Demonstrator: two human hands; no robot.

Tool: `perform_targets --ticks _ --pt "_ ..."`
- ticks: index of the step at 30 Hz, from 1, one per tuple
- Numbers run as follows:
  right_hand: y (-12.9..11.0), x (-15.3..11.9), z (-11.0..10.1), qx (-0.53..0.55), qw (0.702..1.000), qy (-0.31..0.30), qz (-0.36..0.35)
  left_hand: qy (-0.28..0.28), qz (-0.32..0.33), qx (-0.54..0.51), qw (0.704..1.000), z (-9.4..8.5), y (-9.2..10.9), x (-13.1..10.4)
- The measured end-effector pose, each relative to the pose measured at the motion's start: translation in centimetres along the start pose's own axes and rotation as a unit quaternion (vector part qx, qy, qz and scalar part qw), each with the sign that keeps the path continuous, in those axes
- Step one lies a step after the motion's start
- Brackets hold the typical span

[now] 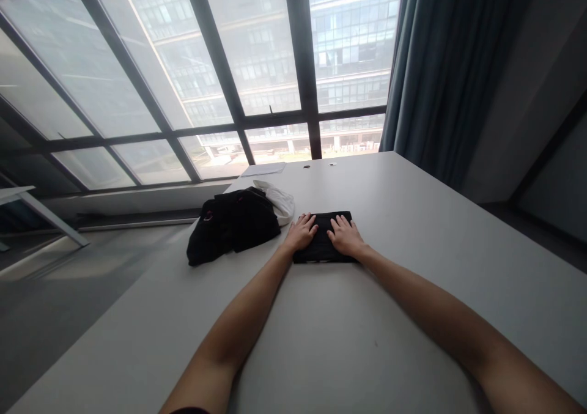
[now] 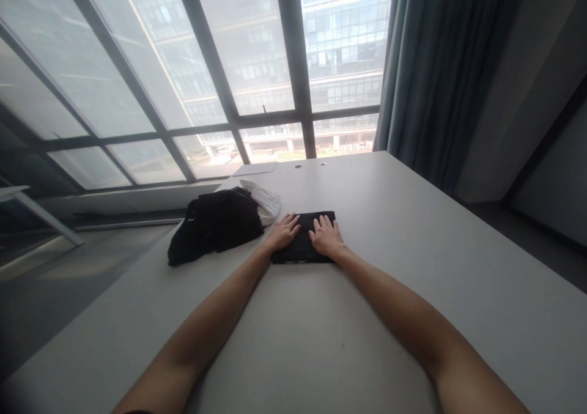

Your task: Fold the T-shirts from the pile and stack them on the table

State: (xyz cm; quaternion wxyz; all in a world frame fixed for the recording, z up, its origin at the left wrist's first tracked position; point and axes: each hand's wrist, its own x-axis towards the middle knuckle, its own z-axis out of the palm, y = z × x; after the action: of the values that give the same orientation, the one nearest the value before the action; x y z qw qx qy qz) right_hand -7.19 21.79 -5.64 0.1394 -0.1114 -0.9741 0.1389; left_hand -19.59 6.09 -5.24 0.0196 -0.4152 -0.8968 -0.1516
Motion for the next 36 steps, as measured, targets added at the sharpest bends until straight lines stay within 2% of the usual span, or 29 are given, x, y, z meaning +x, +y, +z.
perform_targets --ticks 2,5,9,11,12,16,18,21,25,27,29,32,36 --pt "-0.2 -0.3 0.6 -0.003 0.999 -0.032 0.006 -0.012 -0.009 -0.002 1.0 0.4 -0.4 0.1" --pt "0.2 -0.1 0.1 0.026 0.999 -0.033 0.016 -0.021 -0.016 -0.003 1.0 0.5 -0.7 0.1" --pt "1.4 1.2 -2.0 0.07 0.994 0.047 0.064 -0.023 -0.017 -0.007 1.0 0.4 -0.6 0.1" --pt "1.8 1.8 -2.6 0.069 0.993 0.081 0.06 -0.023 -0.018 -0.009 1.0 0.4 -0.5 0.1" --pt "1.9 2.0 -2.6 0.063 0.994 0.078 0.048 -0.024 -0.018 -0.009 1.0 0.4 -0.4 0.1" --pt "2.2 2.0 -1.1 0.031 0.998 -0.042 0.021 -0.024 -0.019 -0.005 1.0 0.4 -0.3 0.0" --pt "2.3 1.9 -0.5 0.025 0.996 -0.078 0.026 -0.024 -0.018 -0.002 1.0 0.0 -0.2 -0.1" --pt "2.4 1.7 -0.5 0.035 0.999 -0.027 0.027 -0.015 -0.012 0.006 1.0 -1.0 0.3 -0.4" --pt "2.5 1.7 -1.2 0.055 0.997 0.06 0.012 0.056 0.025 0.047 0.997 -2.0 2.3 -1.8" --pt "2.7 1.7 -1.2 0.057 0.997 0.059 0.015 0.044 0.049 0.061 0.996 -1.8 3.6 -2.8" --pt "3.1 1.7 -0.8 0.053 0.998 0.024 0.015 -0.006 0.056 0.064 0.996 -1.4 4.5 -3.5" --pt "3.6 1.7 -0.3 0.058 0.998 -0.024 0.022 -0.049 0.053 0.064 0.995 -1.1 4.8 -3.7" --pt "3.6 1.8 -0.2 0.089 0.994 0.029 0.054 0.003 0.024 0.007 1.0 -1.4 3.0 -2.6"
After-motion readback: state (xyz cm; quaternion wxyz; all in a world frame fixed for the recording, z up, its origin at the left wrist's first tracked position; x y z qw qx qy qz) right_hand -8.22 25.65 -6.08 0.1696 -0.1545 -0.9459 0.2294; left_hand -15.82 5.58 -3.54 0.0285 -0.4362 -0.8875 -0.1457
